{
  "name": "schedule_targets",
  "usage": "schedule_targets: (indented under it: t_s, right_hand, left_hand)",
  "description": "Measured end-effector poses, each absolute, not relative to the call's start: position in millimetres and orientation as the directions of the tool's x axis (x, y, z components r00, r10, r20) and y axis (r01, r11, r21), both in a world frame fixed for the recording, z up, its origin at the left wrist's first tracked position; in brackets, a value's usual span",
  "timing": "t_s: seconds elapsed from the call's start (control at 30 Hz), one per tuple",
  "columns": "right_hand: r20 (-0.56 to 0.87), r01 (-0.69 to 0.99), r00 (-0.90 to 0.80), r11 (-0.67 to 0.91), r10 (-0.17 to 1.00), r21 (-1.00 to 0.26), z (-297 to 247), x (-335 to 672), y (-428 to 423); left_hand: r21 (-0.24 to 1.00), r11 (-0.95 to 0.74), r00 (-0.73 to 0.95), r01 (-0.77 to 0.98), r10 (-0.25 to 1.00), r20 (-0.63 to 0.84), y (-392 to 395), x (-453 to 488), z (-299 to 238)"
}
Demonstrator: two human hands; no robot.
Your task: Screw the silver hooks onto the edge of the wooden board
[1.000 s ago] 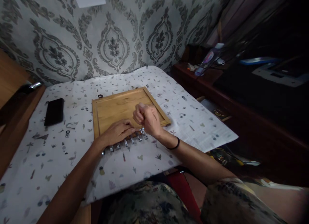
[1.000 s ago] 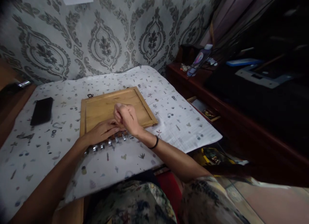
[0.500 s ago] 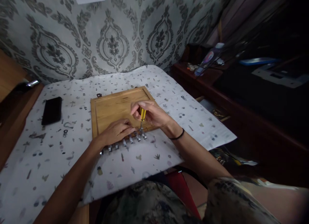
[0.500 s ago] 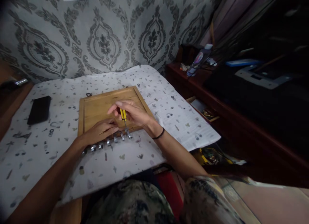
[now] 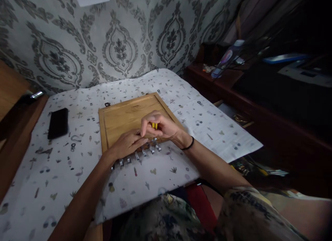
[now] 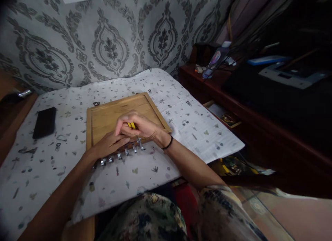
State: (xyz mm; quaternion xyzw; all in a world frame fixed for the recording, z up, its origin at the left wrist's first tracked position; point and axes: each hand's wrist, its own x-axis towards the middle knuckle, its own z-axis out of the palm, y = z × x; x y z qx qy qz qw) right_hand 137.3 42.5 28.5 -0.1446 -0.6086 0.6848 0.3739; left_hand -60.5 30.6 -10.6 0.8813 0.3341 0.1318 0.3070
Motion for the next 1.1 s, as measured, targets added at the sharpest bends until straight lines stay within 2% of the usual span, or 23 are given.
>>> schedule_targets:
  t_s: [0.13,0.23,0.33,0.4,0.47,0.53,0.6,0.7,0.83,0.93,1.03,1.1]
  right_hand:
    - [0.306,-0.335,-0.503,0.144,0.808,-0.931,30,129,33]
    - [0.334,-0.314,-0.182,0.267,0.925,-0.911,25,121,23]
    - [0.357,-0.305,0.100,0.370,0.929,-0.878,20,113,15]
    - [0.344,-0.291,0.129,0.368,0.930,-0.883,19,112,13]
    - [0.331,-0.302,0.036,0.326,0.943,-0.896,21,114,14]
    - [0.319,-0.323,-0.157,0.257,0.935,-0.911,25,122,18]
    - [0.297,-0.315,-0.371,0.181,0.880,-0.932,28,133,25]
    - [0.280,-0.273,-0.575,0.143,0.768,-0.951,32,149,37]
    - [0.357,-0.371,-0.668,0.125,0.653,-0.920,33,156,51]
    - [0.380,-0.485,-0.709,-0.020,0.595,-0.874,30,151,57]
    - [0.340,-0.472,-0.766,-0.117,0.545,-0.874,28,147,57]
    - [0.298,-0.420,-0.794,-0.123,0.531,-0.899,27,146,56]
  left_hand:
    - [0.610,-0.601,0.754,0.516,0.657,0.010,31,-60,-9]
    - [0.605,-0.601,0.747,0.522,0.664,0.015,30,-60,-10]
    - [0.597,-0.606,0.742,0.526,0.670,0.026,30,-61,-11]
    - [0.600,-0.605,0.741,0.524,0.671,0.029,30,-62,-12]
    - [0.609,-0.596,0.742,0.523,0.670,0.020,31,-63,-13]
    - [0.624,-0.591,0.747,0.511,0.664,0.017,30,-63,-13]
    - [0.637,-0.584,0.750,0.504,0.662,0.013,30,-63,-13]
    - [0.645,-0.565,0.744,0.515,0.668,-0.008,29,-63,-12]
    - [0.622,-0.595,0.748,0.509,0.663,0.022,27,-63,-10]
    - [0.606,-0.607,0.753,0.514,0.657,0.019,26,-63,-9]
    - [0.641,-0.575,0.740,0.509,0.672,0.016,25,-62,-9]
    - [0.662,-0.564,0.736,0.493,0.676,0.028,25,-62,-10]
